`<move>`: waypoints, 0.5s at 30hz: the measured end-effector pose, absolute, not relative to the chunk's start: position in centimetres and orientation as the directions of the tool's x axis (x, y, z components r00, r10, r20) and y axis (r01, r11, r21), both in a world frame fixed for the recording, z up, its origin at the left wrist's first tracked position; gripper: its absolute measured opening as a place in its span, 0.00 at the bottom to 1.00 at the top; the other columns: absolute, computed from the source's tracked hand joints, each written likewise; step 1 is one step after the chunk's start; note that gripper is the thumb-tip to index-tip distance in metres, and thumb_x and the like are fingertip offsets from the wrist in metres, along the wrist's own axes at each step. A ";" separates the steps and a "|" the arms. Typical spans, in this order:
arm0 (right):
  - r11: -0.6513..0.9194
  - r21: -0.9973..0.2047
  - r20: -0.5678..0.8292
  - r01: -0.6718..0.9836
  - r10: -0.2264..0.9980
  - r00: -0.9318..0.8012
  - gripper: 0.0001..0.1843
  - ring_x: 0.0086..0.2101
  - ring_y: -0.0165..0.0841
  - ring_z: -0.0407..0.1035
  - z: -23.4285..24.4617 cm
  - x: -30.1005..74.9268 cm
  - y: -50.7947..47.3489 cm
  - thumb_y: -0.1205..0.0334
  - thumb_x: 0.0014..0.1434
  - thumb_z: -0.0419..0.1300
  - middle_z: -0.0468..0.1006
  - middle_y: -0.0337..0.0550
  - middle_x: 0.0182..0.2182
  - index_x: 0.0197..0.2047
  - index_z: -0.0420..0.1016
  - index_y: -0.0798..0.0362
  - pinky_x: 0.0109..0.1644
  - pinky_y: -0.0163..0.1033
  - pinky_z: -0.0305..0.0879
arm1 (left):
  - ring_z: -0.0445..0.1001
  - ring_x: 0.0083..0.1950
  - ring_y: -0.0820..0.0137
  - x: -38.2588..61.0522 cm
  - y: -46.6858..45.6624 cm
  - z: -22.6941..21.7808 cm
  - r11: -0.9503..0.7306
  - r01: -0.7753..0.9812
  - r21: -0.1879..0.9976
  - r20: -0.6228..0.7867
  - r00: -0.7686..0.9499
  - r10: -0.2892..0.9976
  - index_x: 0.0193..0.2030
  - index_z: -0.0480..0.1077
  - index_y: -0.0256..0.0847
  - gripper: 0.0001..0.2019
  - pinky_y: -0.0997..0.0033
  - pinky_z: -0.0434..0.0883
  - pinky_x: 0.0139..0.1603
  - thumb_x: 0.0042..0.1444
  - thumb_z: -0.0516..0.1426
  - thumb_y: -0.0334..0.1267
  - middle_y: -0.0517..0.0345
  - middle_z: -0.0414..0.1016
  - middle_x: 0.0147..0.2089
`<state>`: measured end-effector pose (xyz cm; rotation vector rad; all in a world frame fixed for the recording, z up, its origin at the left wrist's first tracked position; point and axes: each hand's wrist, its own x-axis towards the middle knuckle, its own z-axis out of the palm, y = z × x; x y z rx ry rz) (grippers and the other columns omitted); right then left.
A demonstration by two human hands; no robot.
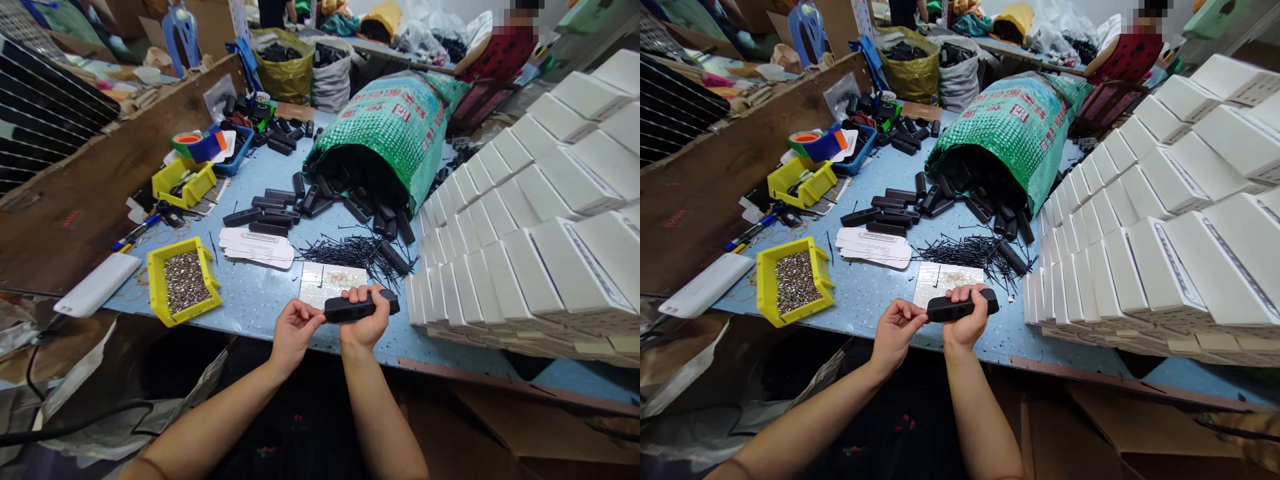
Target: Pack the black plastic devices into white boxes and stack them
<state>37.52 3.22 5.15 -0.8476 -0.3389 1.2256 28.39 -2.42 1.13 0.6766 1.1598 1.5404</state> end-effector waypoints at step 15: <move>0.057 -0.686 -0.267 -0.726 0.907 0.325 0.14 0.20 0.24 0.55 4.0 37.2 3.3 0.58 0.46 0.58 0.55 0.29 0.20 0.31 0.55 0.51 0.29 0.33 0.62 | 0.71 0.36 0.71 27.5 -2.9 -0.3 -0.202 0.169 0.965 0.238 -0.235 0.942 0.28 0.58 0.41 0.10 0.70 0.68 0.40 0.58 0.56 0.31 0.58 0.70 0.31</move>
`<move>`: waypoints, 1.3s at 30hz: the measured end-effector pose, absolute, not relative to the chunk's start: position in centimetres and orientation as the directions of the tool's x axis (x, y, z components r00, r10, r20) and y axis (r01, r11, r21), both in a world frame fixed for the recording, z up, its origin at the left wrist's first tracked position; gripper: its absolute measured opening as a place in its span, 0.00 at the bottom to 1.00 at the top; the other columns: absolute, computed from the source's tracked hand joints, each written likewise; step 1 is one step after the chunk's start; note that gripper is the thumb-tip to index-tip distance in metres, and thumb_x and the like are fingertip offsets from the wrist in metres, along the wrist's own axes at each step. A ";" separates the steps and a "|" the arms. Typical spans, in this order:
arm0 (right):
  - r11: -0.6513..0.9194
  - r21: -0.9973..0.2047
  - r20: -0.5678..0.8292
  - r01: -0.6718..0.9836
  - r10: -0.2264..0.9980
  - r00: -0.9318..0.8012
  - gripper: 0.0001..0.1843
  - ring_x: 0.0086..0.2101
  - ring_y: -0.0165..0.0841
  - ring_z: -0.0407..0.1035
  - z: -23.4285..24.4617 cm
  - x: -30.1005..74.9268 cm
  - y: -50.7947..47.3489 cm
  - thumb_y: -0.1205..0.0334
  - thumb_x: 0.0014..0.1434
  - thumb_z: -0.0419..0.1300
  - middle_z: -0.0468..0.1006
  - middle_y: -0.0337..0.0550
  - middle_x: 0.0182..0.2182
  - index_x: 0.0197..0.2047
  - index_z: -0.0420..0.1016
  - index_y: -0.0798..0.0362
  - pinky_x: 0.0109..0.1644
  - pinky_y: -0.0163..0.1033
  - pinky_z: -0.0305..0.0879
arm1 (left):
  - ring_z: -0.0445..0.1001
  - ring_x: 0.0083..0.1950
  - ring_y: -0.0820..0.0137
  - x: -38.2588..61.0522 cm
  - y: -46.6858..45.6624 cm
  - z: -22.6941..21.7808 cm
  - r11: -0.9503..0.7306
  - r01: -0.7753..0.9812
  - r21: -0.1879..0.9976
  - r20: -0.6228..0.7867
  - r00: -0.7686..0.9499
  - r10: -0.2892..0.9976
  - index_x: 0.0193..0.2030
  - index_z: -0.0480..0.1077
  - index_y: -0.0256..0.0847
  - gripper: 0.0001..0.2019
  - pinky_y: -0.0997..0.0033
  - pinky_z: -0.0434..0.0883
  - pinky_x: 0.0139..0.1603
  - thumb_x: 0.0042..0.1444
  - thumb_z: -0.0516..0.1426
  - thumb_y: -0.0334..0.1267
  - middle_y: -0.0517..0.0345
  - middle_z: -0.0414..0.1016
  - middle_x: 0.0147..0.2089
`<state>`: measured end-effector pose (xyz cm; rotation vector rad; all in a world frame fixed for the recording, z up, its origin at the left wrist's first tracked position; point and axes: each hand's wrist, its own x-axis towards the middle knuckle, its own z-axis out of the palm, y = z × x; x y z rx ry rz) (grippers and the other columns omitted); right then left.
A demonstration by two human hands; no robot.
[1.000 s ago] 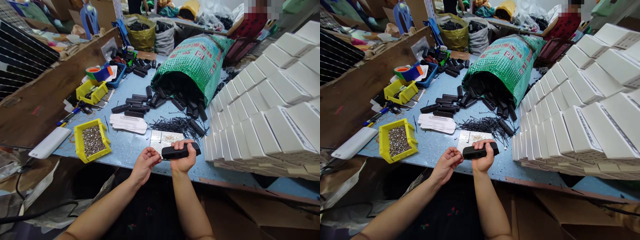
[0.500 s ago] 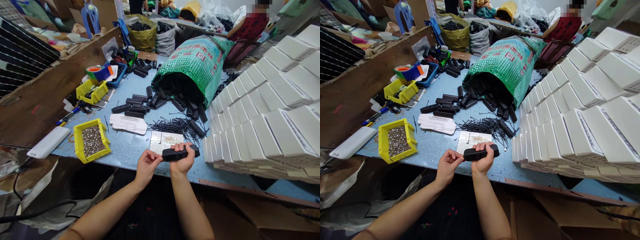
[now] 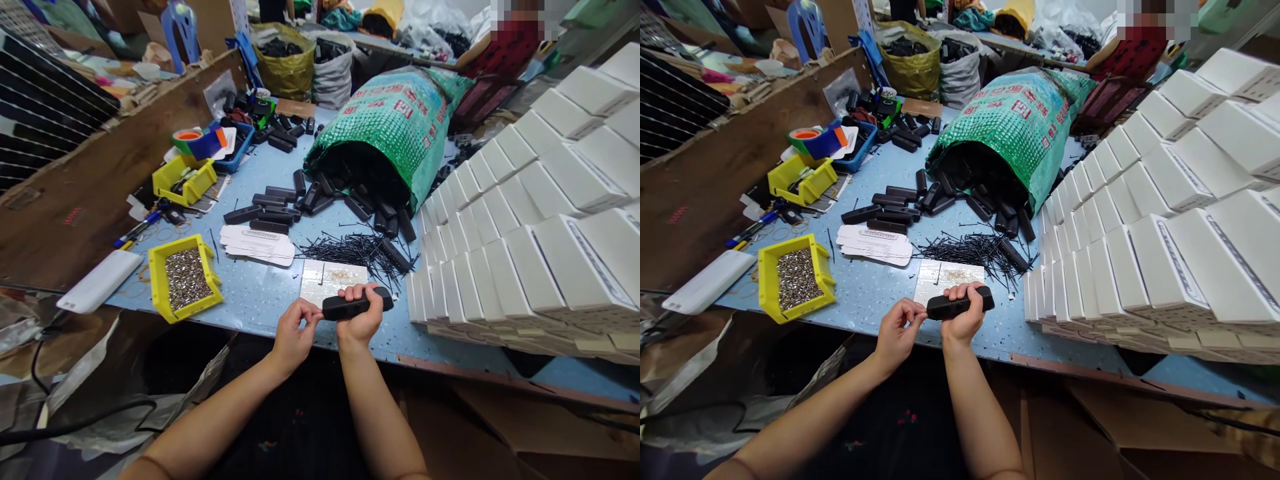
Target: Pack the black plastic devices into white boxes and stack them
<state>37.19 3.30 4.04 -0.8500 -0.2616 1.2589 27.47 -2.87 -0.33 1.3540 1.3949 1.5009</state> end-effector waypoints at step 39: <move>0.133 -0.719 -0.258 -0.682 0.860 0.440 0.13 0.20 0.24 0.57 2.1 39.7 4.9 0.60 0.47 0.59 0.58 0.28 0.19 0.31 0.57 0.51 0.28 0.33 0.63 | 0.74 0.36 0.70 26.4 -1.0 -2.1 -0.140 0.463 0.875 0.152 0.011 0.988 0.40 0.70 0.39 0.04 0.67 0.73 0.41 0.58 0.57 0.33 0.55 0.75 0.38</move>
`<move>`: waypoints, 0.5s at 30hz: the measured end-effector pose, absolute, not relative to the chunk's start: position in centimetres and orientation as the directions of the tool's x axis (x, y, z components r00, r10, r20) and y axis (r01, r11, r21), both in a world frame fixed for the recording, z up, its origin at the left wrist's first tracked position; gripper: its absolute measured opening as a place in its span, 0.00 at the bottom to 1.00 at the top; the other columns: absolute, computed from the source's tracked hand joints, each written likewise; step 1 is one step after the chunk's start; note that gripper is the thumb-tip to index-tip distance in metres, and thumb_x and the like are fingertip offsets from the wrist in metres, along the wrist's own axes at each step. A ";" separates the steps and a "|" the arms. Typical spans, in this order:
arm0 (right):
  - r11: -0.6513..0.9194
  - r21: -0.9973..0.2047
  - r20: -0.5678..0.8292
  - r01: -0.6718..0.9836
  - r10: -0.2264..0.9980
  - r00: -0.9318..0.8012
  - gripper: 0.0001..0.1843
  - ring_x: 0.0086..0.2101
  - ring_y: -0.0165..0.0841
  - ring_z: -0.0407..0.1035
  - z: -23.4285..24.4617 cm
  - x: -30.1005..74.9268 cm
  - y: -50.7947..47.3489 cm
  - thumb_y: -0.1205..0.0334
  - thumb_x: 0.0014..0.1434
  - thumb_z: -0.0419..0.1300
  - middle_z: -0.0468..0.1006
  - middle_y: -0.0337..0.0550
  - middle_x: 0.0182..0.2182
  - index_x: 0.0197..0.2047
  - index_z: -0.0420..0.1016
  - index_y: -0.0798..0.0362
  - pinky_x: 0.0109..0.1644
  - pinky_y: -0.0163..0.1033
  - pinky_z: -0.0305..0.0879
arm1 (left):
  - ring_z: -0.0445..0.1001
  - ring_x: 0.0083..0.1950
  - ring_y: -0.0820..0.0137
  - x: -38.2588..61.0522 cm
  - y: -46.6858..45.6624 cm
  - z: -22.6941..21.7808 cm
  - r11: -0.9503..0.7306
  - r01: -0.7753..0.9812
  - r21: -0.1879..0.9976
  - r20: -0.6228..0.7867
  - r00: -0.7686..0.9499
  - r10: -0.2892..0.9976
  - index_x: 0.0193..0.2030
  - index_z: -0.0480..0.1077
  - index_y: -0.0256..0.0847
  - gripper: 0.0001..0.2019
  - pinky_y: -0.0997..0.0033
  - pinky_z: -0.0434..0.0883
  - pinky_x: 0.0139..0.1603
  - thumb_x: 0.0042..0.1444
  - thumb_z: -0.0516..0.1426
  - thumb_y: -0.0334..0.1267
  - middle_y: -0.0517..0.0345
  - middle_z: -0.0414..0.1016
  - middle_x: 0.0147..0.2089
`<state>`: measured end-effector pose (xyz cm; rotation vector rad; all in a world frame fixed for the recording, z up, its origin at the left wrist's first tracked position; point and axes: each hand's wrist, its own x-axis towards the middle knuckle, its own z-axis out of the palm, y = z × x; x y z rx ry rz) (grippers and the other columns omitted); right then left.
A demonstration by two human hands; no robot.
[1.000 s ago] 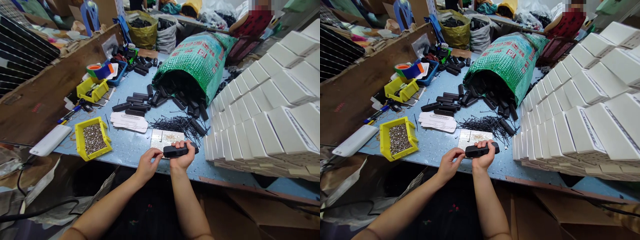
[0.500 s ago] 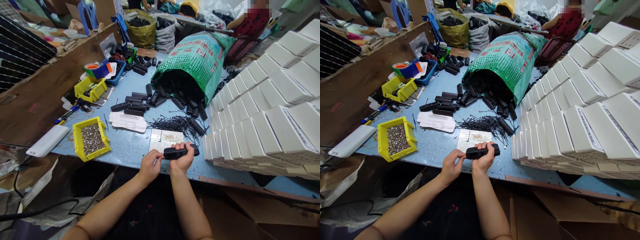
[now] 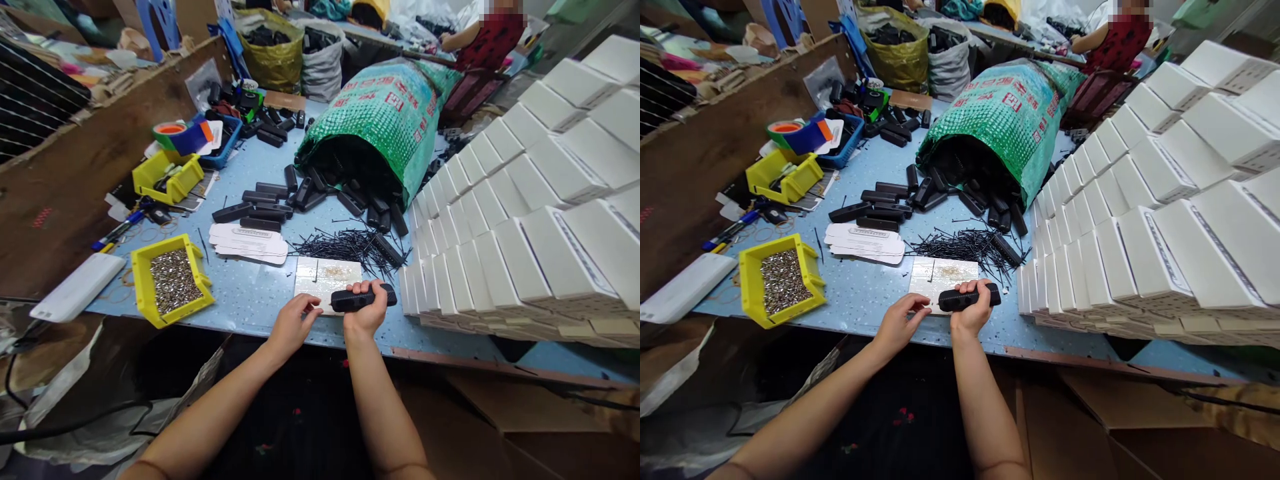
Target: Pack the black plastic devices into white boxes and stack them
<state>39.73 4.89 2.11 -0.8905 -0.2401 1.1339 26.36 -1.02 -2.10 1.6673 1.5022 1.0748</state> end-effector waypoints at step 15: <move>0.080 -0.978 -0.007 -0.195 0.912 0.411 0.10 0.20 0.28 0.61 -3.5 42.2 8.4 0.62 0.40 0.60 0.63 0.31 0.18 0.26 0.61 0.52 0.26 0.35 0.62 | 0.70 0.43 0.66 21.3 -2.6 -6.5 -0.381 0.648 0.659 0.420 0.103 0.902 0.42 0.66 0.40 0.05 0.63 0.70 0.46 0.59 0.54 0.29 0.53 0.73 0.39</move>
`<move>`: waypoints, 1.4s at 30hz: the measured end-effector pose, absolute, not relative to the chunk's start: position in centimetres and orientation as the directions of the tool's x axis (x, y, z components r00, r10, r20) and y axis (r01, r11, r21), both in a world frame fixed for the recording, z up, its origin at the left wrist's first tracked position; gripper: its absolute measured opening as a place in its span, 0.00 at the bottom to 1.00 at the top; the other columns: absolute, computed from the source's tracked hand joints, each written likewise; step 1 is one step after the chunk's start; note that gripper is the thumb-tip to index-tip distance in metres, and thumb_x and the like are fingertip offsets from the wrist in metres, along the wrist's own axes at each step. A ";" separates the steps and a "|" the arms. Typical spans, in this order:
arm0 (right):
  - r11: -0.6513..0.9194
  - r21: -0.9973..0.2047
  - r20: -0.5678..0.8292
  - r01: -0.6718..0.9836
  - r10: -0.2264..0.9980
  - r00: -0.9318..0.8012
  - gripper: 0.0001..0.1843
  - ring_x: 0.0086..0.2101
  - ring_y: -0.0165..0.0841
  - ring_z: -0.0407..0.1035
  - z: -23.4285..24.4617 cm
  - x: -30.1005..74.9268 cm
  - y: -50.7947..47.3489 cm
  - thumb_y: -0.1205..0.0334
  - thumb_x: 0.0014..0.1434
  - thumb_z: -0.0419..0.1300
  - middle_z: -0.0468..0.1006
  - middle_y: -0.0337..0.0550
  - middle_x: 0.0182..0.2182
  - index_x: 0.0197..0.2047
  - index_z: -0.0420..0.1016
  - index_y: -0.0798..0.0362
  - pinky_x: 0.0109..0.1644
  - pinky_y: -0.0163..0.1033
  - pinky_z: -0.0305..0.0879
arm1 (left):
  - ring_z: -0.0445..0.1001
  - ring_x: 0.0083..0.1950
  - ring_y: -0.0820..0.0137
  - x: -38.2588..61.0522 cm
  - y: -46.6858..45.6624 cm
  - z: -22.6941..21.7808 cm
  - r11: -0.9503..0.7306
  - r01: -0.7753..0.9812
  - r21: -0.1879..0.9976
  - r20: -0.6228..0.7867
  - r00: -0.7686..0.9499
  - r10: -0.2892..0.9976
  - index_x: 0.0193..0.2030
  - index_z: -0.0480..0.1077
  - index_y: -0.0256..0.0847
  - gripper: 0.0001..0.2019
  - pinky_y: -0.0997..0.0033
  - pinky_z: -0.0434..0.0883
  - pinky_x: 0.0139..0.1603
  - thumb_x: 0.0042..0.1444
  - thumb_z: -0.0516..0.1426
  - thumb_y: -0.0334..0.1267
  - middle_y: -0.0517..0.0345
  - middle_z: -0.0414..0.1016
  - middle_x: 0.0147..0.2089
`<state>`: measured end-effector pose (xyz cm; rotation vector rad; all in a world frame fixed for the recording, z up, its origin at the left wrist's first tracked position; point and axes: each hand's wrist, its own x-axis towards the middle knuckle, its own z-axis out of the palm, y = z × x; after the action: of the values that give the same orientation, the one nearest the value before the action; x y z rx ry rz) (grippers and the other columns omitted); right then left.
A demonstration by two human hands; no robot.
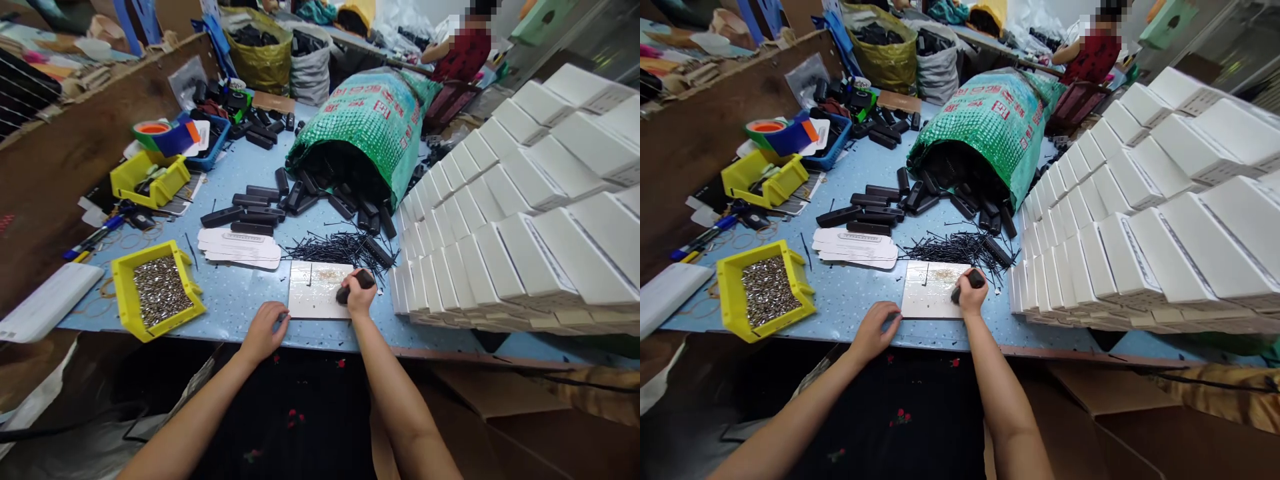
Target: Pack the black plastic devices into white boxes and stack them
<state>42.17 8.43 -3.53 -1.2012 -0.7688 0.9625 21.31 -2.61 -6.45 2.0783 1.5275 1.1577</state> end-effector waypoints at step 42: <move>0.375 -0.754 0.471 0.539 0.881 0.045 0.12 0.49 0.41 0.63 -6.3 43.4 9.2 0.55 0.58 0.55 0.68 0.52 0.46 0.40 0.70 0.55 0.58 0.51 0.57 | 0.72 0.53 0.54 10.2 9.2 1.7 0.057 0.990 0.127 -0.313 -0.015 0.950 0.57 0.58 0.38 0.29 0.59 0.66 0.50 0.48 0.62 0.37 0.43 0.74 0.52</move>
<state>43.42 9.17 -6.33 -1.2897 -1.6235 0.4235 10.16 9.20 1.69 1.9536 2.0275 -0.1825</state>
